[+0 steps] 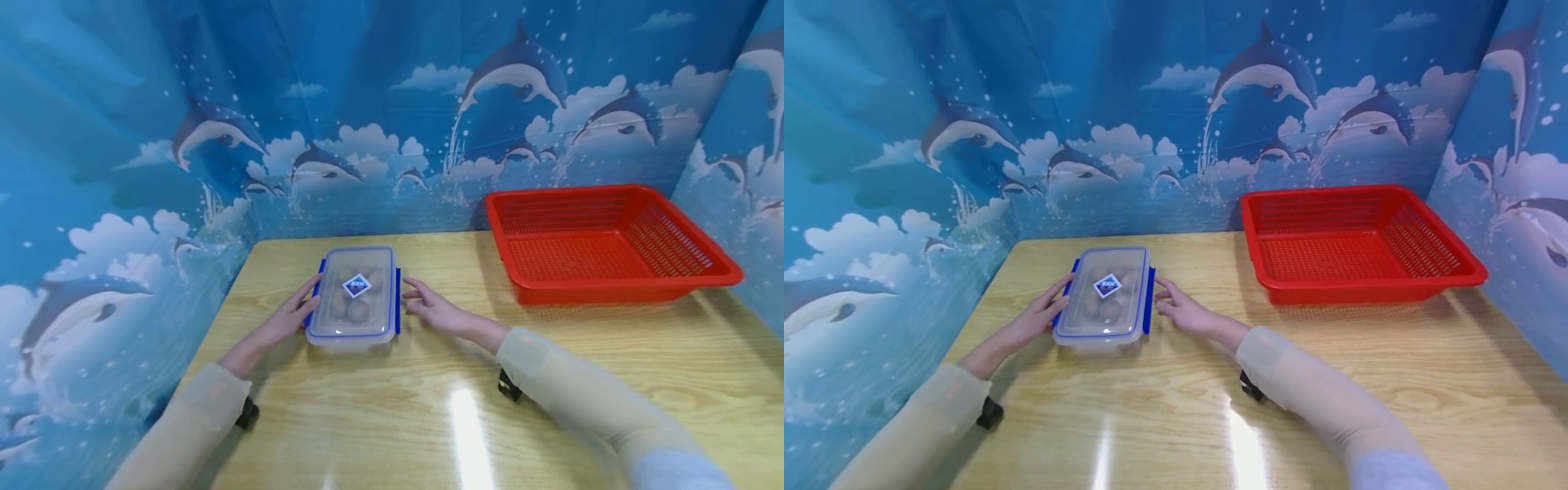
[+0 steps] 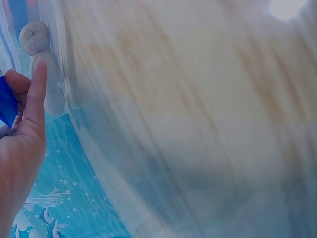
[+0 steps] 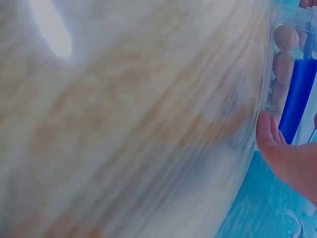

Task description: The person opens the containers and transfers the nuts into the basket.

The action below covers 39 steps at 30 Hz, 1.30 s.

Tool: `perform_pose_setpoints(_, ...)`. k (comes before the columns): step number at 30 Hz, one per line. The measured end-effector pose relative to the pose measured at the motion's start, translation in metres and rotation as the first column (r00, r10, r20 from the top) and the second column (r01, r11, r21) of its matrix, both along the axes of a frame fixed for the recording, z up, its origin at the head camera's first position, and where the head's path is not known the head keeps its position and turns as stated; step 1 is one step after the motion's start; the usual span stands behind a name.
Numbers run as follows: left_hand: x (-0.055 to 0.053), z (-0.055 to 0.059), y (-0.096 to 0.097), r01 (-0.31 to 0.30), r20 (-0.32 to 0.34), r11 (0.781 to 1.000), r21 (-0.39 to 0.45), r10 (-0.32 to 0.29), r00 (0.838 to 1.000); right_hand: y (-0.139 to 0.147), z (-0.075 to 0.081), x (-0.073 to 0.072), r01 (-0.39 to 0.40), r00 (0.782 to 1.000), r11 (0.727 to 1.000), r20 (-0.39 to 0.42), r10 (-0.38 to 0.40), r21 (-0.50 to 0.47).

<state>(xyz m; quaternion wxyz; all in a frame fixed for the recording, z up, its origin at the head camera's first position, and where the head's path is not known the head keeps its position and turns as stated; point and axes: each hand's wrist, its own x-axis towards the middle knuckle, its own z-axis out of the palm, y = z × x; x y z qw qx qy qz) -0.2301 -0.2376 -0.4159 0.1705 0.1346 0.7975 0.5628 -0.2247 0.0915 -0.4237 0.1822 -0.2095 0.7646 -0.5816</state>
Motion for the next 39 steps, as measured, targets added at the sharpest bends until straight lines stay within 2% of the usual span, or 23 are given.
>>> perform_pose_setpoints(5,0.001,0.001,0.001,-0.001,-0.001,1.0,-0.024,0.001,1.0,0.002,0.001,-0.002,0.01,0.998,1.0,-0.067,-0.009,0.008)
perform_pose_setpoints(11,0.002,0.003,0.002,-0.005,-0.005,0.999,-0.043,0.004,1.0,-0.004,0.003,0.0,0.012,0.997,1.0,-0.08,-0.012,-0.001)
perform_pose_setpoints(18,0.001,0.002,0.002,-0.014,0.007,0.998,-0.054,0.014,1.0,-0.017,0.005,0.004,0.035,0.993,0.998,-0.115,-0.029,0.05)
perform_pose_setpoints(25,0.002,0.003,0.001,-0.005,0.011,0.998,-0.058,0.005,1.0,-0.021,0.006,0.006,0.043,0.977,0.995,-0.212,-0.023,0.091)
perform_pose_setpoints(28,0.001,0.003,0.0,0.003,0.022,0.999,-0.038,-0.002,1.0,-0.022,0.008,0.006,0.048,0.976,0.992,-0.218,-0.021,0.118)
perform_pose_setpoints(32,-0.001,0.001,-0.004,0.017,0.069,1.0,0.004,-0.018,0.997,-0.024,0.01,0.003,0.046,0.983,0.99,-0.18,-0.021,0.136)
perform_pose_setpoints(39,-0.003,0.003,-0.007,0.028,0.159,0.997,0.068,-0.038,0.987,-0.023,0.013,-0.002,0.026,0.991,0.995,-0.13,-0.013,0.096)
